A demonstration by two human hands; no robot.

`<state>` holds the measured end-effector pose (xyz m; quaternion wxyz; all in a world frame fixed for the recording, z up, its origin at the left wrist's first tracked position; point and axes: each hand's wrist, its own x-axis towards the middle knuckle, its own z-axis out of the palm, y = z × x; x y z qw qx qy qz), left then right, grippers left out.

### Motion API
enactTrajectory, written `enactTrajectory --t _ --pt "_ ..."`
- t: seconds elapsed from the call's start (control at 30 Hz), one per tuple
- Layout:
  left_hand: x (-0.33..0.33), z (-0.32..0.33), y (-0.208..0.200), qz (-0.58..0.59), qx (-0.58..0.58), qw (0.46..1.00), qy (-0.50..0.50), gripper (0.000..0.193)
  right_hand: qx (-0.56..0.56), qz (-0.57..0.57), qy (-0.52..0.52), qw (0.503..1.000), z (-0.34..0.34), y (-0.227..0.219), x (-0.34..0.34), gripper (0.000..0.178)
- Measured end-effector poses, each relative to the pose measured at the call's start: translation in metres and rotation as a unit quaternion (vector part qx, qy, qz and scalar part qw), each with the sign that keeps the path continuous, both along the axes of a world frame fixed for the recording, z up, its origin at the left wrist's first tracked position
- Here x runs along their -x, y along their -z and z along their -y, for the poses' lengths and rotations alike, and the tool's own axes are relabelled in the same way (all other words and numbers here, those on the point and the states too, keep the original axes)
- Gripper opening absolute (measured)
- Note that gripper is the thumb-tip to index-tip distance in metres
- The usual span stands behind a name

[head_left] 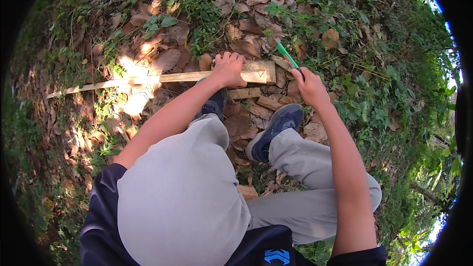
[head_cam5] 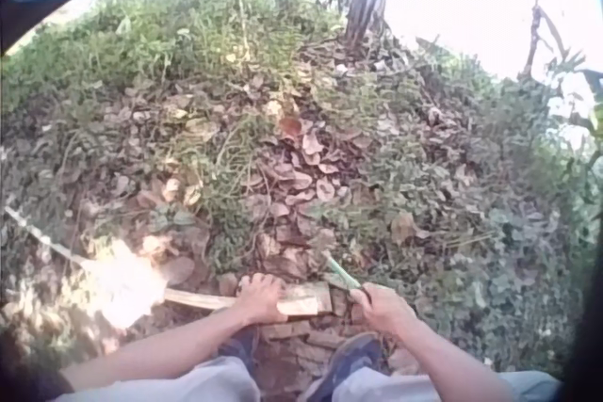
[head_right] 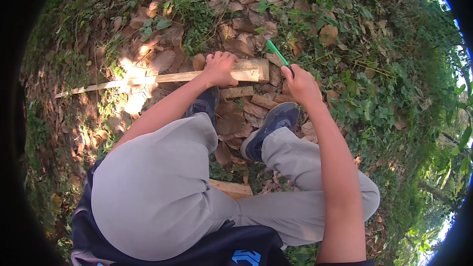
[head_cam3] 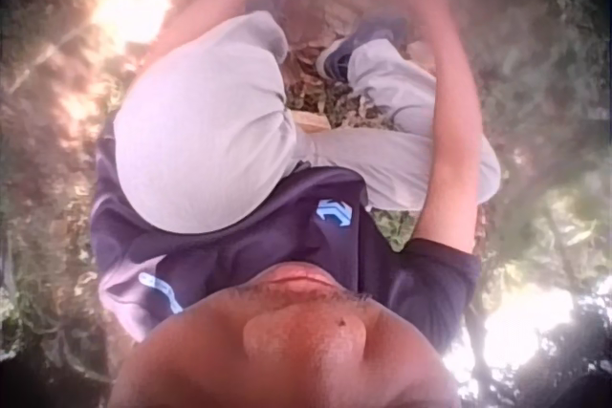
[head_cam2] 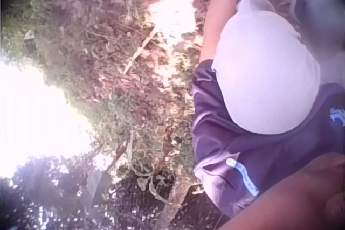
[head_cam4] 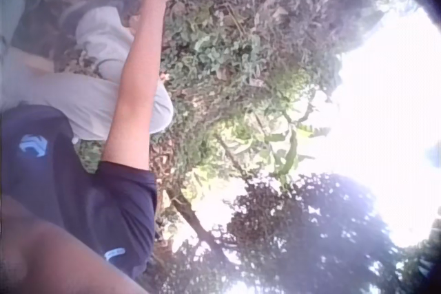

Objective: The person sits on the ground and uses a hammer to split a piece of wood placed on a larger log. They repeatedly strike the wood with the hammer to drive a split through it.

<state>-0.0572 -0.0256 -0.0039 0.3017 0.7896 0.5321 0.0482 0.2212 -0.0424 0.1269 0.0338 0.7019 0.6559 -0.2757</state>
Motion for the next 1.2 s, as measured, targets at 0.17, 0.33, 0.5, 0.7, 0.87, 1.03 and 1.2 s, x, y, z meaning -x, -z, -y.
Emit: enactTrajectory --t 0.17,0.33,0.5,0.7,0.87,1.03,1.2 --pt "-0.007 -0.004 -0.005 -0.007 0.032 0.999 0.008 0.083 -0.023 0.062 -0.036 0.997 -0.002 0.013 -0.056 0.034" --pt "0.000 -0.006 0.002 -0.013 0.028 1.000 -0.005 0.094 0.035 -0.028 -0.043 0.998 0.020 0.032 -0.042 0.032" --pt "-0.004 -0.006 0.005 -0.002 0.010 1.000 0.017 0.095 -0.031 -0.086 -0.039 0.995 0.050 0.072 -0.017 0.032" --pt "0.000 -0.003 0.003 -0.003 -0.003 0.999 0.033 0.091 -0.096 -0.012 -0.076 0.992 0.028 0.086 -0.018 0.021" --pt "-0.003 -0.005 -0.001 -0.009 0.020 0.999 0.028 0.084 -0.175 0.118 -0.191 0.959 -0.007 0.100 -0.051 0.017" --pt "0.000 -0.004 0.004 0.032 0.033 0.999 0.017 0.081 -0.172 0.131 -0.221 0.951 -0.026 0.112 -0.077 0.021" --pt "0.001 -0.001 -0.002 0.035 0.034 0.999 0.012 0.078 -0.103 0.154 -0.232 0.955 -0.034 0.113 -0.074 0.024"
